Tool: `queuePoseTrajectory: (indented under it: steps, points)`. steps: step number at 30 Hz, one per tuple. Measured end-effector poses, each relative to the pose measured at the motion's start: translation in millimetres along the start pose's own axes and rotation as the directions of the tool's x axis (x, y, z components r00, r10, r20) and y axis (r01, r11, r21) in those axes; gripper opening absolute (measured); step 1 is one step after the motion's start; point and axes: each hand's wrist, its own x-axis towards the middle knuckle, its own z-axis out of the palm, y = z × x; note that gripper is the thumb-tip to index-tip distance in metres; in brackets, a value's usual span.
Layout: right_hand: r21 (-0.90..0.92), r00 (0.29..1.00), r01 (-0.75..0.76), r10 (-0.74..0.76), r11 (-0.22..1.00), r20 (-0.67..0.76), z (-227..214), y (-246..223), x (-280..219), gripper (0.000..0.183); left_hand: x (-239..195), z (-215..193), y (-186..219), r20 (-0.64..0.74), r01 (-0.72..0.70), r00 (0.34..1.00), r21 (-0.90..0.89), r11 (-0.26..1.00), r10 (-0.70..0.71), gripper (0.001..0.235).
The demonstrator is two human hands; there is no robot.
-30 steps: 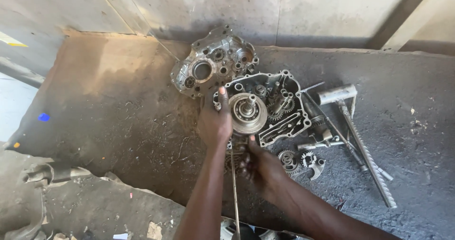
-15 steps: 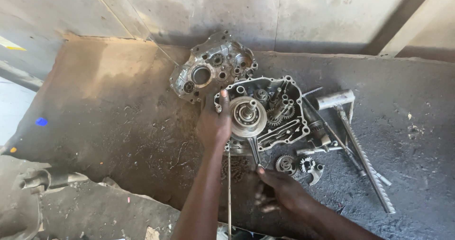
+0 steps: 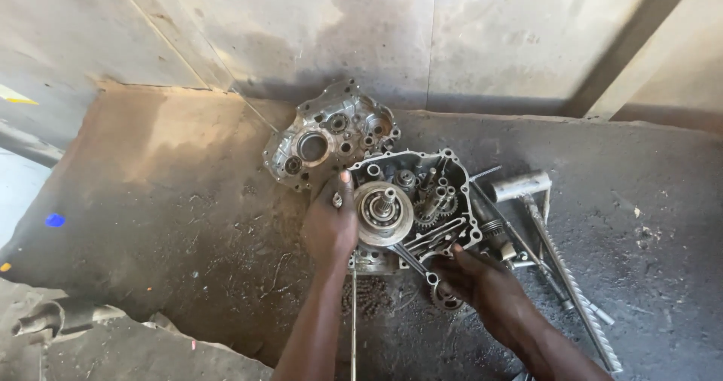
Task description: Aligning and fitting gears and shafts into a motorcycle engine crankcase on a workbench.
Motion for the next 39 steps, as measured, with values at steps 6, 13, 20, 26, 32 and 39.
queuePoseTrajectory:
  steps: [6, 13, 20, 26, 32, 39]
  points:
    - [0.051, 0.994, 0.101, -0.103, 0.994, 0.031, -4, 1, 29, 0.031, 13, -3, 5, 0.057, 0.034, 0.998, 0.067, 0.997, -0.038, 0.065]
    - [0.112, 0.993, 0.077, -0.086, 0.991, 0.08, -12, -2, 50, 0.021, 16, 2, 10, 0.043, 0.036, 0.998, 0.002, 0.999, -0.036, 0.065]
    - [-0.082, 0.926, -0.003, 0.033, 0.997, 0.377, 19, 54, 38, 0.035, 32, 0, -1, 0.134, -0.086, 0.989, 0.15, 0.985, 0.066, 0.081]
    - [0.059, 0.933, 0.027, -0.046, 0.998, 0.357, 71, 52, 46, 0.024, 29, -6, 3, 0.181, -0.128, 0.979, 0.162, 0.979, 0.098, 0.098]
    - [0.13, 0.938, -0.062, 0.013, 0.99, 0.348, 78, 42, 46, 0.018, 25, -3, 4, 0.136, -0.097, 0.988, 0.173, 0.98, 0.074, 0.106]
    - [0.039, 0.923, 0.164, -0.168, 0.986, 0.346, 69, 84, 78, 0.032, 25, 5, 0, 0.036, -0.04, 0.999, 0.121, 0.992, 0.036, 0.092]
